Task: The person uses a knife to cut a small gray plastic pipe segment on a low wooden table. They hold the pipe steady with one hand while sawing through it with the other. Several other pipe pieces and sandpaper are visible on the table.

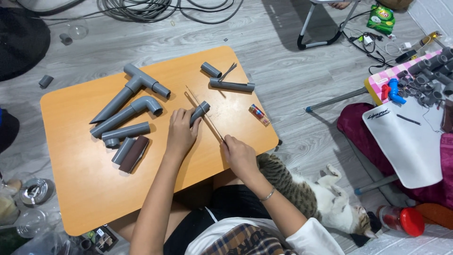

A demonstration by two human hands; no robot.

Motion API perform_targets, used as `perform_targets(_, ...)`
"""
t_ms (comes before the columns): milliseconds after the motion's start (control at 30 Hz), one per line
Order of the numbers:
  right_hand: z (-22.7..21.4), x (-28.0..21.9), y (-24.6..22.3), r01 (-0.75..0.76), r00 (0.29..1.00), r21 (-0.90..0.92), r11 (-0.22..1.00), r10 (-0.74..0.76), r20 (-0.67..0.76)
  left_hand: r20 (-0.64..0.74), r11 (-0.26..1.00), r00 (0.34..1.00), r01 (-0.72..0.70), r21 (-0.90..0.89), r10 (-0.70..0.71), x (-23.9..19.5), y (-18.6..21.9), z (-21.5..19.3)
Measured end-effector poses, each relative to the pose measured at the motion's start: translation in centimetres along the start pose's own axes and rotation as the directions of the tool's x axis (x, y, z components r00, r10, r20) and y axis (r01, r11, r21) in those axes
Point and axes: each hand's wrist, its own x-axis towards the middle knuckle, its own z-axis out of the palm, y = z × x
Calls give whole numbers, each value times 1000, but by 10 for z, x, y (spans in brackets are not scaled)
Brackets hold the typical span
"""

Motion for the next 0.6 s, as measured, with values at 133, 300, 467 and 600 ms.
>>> perform_targets(133, 6, 15, 1, 16, 1000, -16, 1000, -16, -18, 35, 992, 999, 38, -117, -34, 2, -1, -3)
perform_targets(300, 13, 40, 0, 47, 996, 56, 997, -43, -80, 84, 991, 995, 55, -125, -45, 2, 4, -6)
perform_targets(467, 14, 36, -1, 34, 999, 48, 998, -32, -41, -1, 999, 1000, 9, 43, -9, -1, 8, -2)
perform_targets(600, 5, 14, 3, 24, 1000, 68, 997, -23, -14, -77, 988, 996, -33, 152, 45, -2, -3, 12)
